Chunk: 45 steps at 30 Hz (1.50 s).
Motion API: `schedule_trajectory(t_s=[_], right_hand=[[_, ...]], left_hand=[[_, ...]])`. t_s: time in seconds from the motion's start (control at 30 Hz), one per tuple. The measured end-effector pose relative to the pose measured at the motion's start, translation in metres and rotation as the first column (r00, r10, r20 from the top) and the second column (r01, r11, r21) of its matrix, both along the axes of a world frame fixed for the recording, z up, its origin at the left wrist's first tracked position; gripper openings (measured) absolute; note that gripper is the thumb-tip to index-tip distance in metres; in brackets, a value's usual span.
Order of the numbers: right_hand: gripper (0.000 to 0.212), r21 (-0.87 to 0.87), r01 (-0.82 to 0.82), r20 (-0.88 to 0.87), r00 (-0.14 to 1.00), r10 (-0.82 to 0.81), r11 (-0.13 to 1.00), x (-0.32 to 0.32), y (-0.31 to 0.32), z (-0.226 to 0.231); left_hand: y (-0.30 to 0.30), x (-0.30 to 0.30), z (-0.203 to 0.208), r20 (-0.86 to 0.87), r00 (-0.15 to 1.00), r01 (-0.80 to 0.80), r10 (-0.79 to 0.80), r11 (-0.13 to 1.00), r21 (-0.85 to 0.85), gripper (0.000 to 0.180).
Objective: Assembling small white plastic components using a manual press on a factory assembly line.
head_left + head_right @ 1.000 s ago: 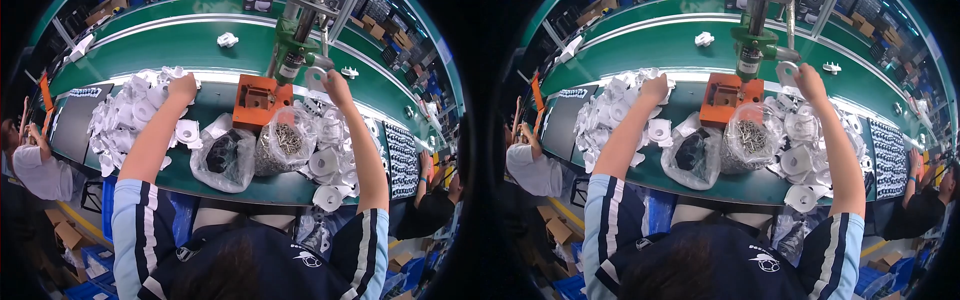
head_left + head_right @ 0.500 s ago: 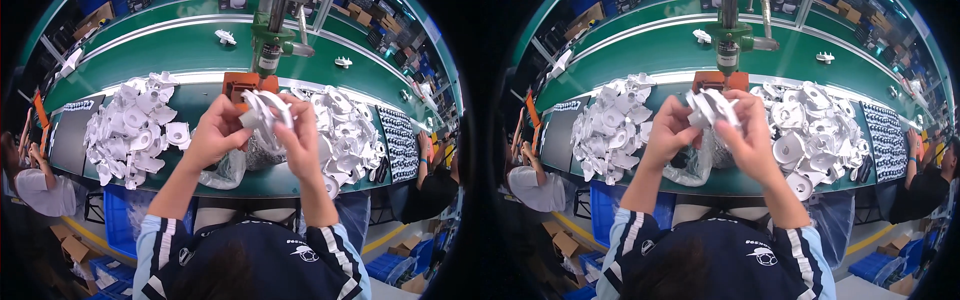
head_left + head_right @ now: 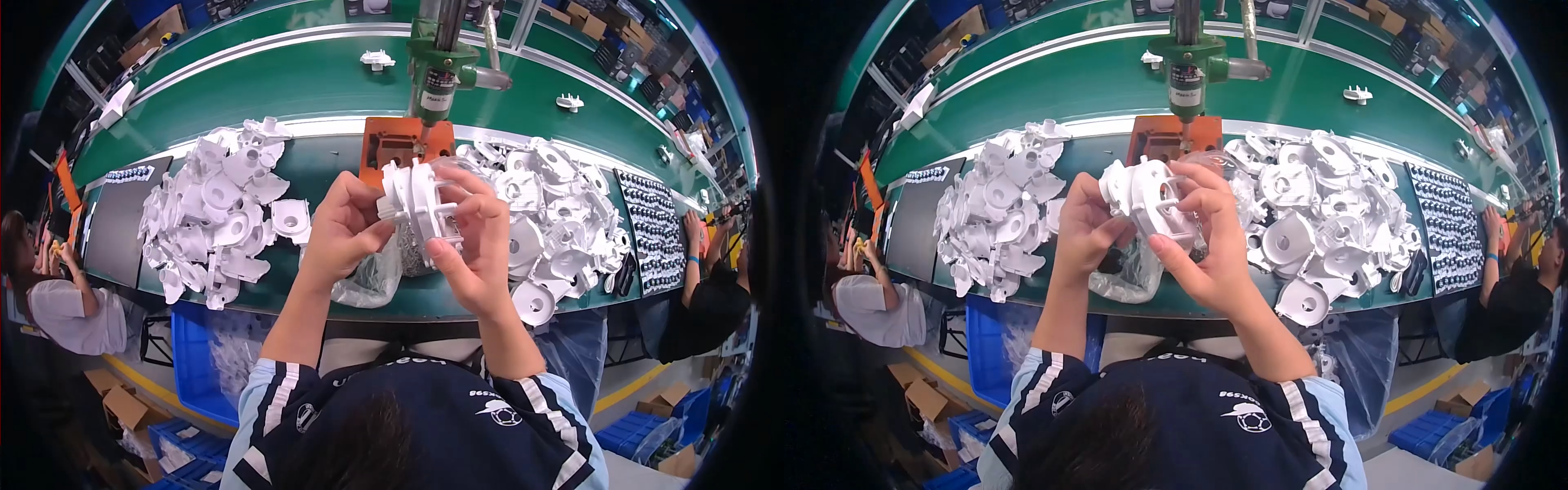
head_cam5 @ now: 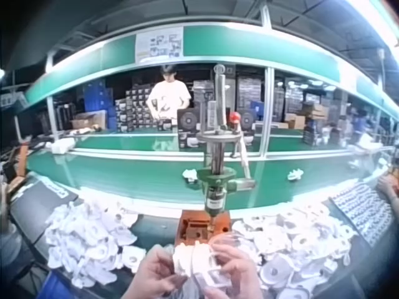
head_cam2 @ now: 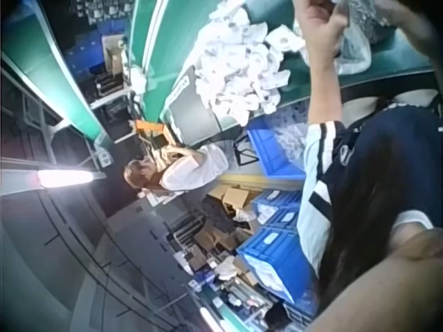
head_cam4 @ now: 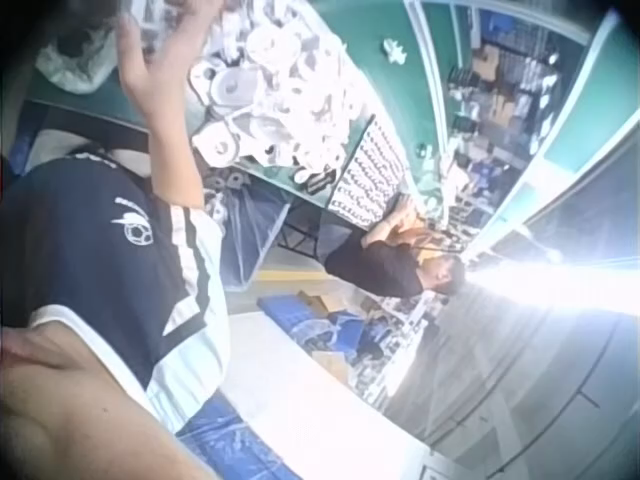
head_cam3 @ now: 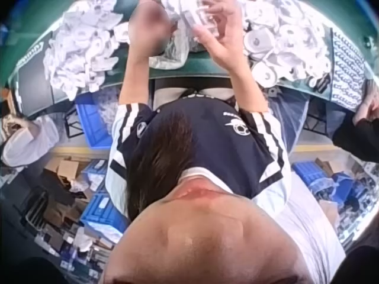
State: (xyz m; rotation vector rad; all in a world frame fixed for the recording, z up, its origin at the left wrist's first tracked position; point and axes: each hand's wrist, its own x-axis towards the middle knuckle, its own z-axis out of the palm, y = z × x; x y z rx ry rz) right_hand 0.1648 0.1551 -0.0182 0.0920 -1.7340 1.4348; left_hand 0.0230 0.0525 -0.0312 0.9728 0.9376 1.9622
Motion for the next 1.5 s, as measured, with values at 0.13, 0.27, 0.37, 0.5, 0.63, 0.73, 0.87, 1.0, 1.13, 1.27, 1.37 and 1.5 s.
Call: schedule_trajectory(t_s=[0.13,0.27,0.37,0.5,0.63,0.73,0.87,1.0,1.13,1.27,1.37,1.5], right_hand=[[0.041,-0.003,-0.027,0.121,0.992,0.027,1.0,0.003,-0.001,-0.002],[0.045,0.041,-0.037,0.22,0.975,0.027,0.998,0.005,0.002,-0.003],[0.046,-0.166,-0.216,0.109,0.966,0.236,0.962,0.003,0.0,-0.005],[0.043,-0.203,-0.063,0.123,0.988,0.089,0.977,-0.007,-0.011,-0.007],[0.043,-0.171,0.08,0.046,0.996,-0.073,0.982,-0.019,-0.013,-0.005],[0.043,-0.154,0.113,0.066,0.992,-0.104,0.982,-0.026,-0.012,-0.004],[0.031,0.044,0.091,0.24,0.966,-0.099,0.995,-0.029,-0.014,-0.001],[0.024,0.16,0.055,0.147,0.986,-0.079,0.986,-0.029,-0.014,0.011],[0.015,0.438,0.201,0.366,0.85,-0.379,0.876,-0.014,0.023,0.019],[0.016,0.755,-0.001,0.503,0.643,-0.577,0.656,-0.001,0.051,-0.014],[0.016,0.773,0.069,0.433,0.669,-0.604,0.63,0.002,0.047,-0.027],[0.011,0.744,0.147,0.383,0.706,-0.595,0.652,0.0,0.042,-0.032]], left_hand=[[-0.004,0.0,-0.006,0.005,0.999,0.037,-0.037,0.999,-0.013,0.03],[-0.004,0.002,-0.005,0.034,0.998,0.051,-0.052,0.998,0.023,0.03],[-0.004,0.003,-0.005,-0.033,0.999,0.012,-0.012,1.0,0.002,0.029],[0.004,0.015,-0.002,0.144,0.989,-0.021,0.011,0.998,0.062,0.034],[0.003,0.025,-0.009,0.116,0.974,-0.21,0.193,0.966,0.152,0.039],[-0.009,0.028,-0.009,-0.034,0.97,-0.227,0.239,0.953,0.201,0.039],[-0.025,0.032,-0.003,-0.23,0.866,-0.436,0.445,0.895,0.09,0.037],[-0.04,0.012,-0.001,-0.321,0.83,-0.493,0.456,0.869,-0.038,0.032],[-0.027,-0.03,-0.003,-0.848,0.371,-0.658,0.38,0.751,0.049,0.023],[0.026,-0.065,-0.009,-0.967,0.1,-0.54,0.233,0.829,0.144,0.017],[0.063,-0.085,-0.03,-0.983,-0.185,-0.413,-0.01,0.908,0.068,0.01],[0.087,-0.086,-0.051,-0.946,-0.278,-0.284,0.17,0.926,0.249,0.011]])
